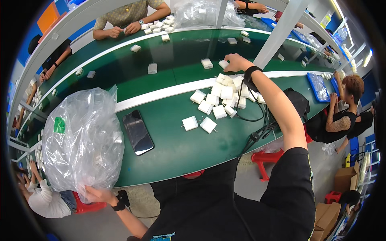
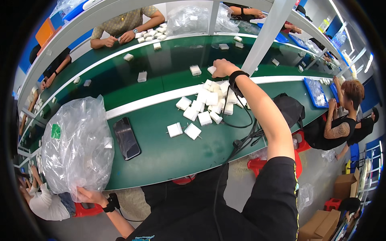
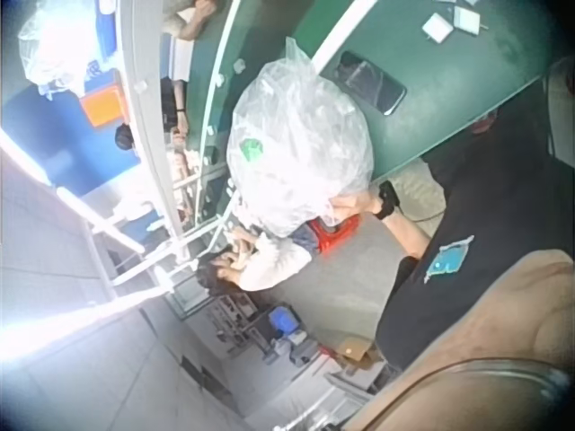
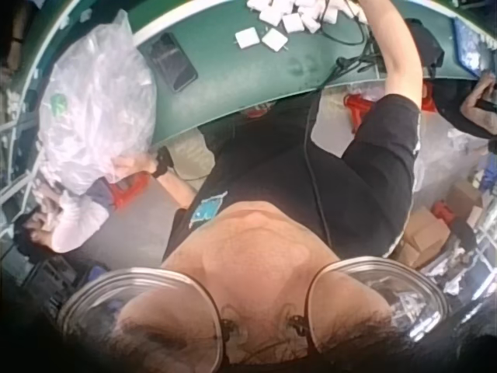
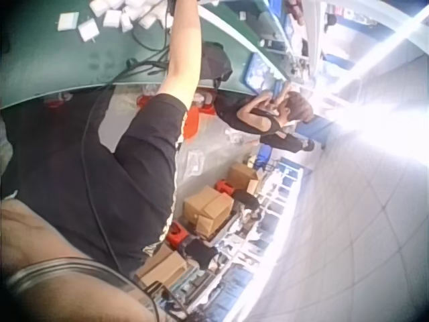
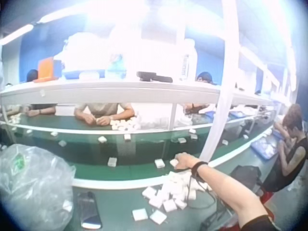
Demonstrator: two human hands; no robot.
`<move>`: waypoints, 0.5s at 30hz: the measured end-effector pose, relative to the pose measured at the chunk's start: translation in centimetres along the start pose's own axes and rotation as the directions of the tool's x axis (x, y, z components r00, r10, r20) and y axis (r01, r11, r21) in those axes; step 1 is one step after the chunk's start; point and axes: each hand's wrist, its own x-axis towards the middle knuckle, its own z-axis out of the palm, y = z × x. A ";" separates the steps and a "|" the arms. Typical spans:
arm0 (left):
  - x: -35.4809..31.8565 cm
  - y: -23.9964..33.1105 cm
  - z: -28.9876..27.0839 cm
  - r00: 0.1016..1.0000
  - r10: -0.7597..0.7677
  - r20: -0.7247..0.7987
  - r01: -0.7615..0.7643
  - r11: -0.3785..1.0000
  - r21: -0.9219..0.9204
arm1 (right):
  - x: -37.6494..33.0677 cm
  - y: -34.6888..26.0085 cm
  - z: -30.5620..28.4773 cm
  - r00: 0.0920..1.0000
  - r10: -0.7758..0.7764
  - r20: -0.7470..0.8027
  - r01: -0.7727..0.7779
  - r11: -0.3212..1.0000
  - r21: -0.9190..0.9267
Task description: Packaging small white rectangular components into individual plastic bags at a factory assembly line.
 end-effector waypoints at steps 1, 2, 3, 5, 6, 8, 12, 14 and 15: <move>0.3 0.2 -0.1 0.999 0.031 0.021 -0.032 0.999 0.015 | -0.3 -0.1 0.1 1.000 -0.018 -0.022 0.017 0.999 -0.038; 0.4 0.3 -0.1 0.997 0.062 0.043 -0.064 0.998 0.027 | -0.4 -0.4 0.3 1.000 -0.016 -0.015 0.016 0.999 -0.037; 0.5 0.6 0.1 0.997 0.062 0.047 -0.064 0.997 0.033 | -0.4 -1.0 0.4 0.999 -0.008 -0.033 0.007 1.000 -0.020; 0.5 1.2 0.6 0.996 0.089 -0.029 -0.089 0.996 -0.005 | -0.5 -1.8 0.4 0.997 -0.006 -0.073 0.005 1.000 -0.003; 0.5 1.5 0.8 0.995 0.093 -0.026 -0.093 0.996 -0.001 | -0.6 -1.9 0.3 0.998 -0.006 -0.069 0.006 1.000 0.002; 0.4 2.1 1.2 0.999 0.037 -0.015 -0.038 0.998 -0.050 | -0.9 -2.1 -0.1 0.995 0.008 -0.099 -0.014 0.998 -0.065; -0.1 3.5 0.6 0.999 0.024 0.049 -0.019 0.993 -0.112 | -4.1 -3.9 -3.1 0.988 -0.070 -0.140 0.060 0.996 -0.072; -0.5 0.6 -0.8 0.989 0.140 0.034 -0.143 0.987 0.075 | -7.8 -5.7 -4.9 0.978 -0.171 -0.120 0.166 0.985 -0.052; -0.8 0.3 -0.1 0.980 0.197 0.023 -0.198 0.976 0.094 | -9.7 -5.9 -5.2 0.975 -0.186 -0.125 0.180 0.982 -0.061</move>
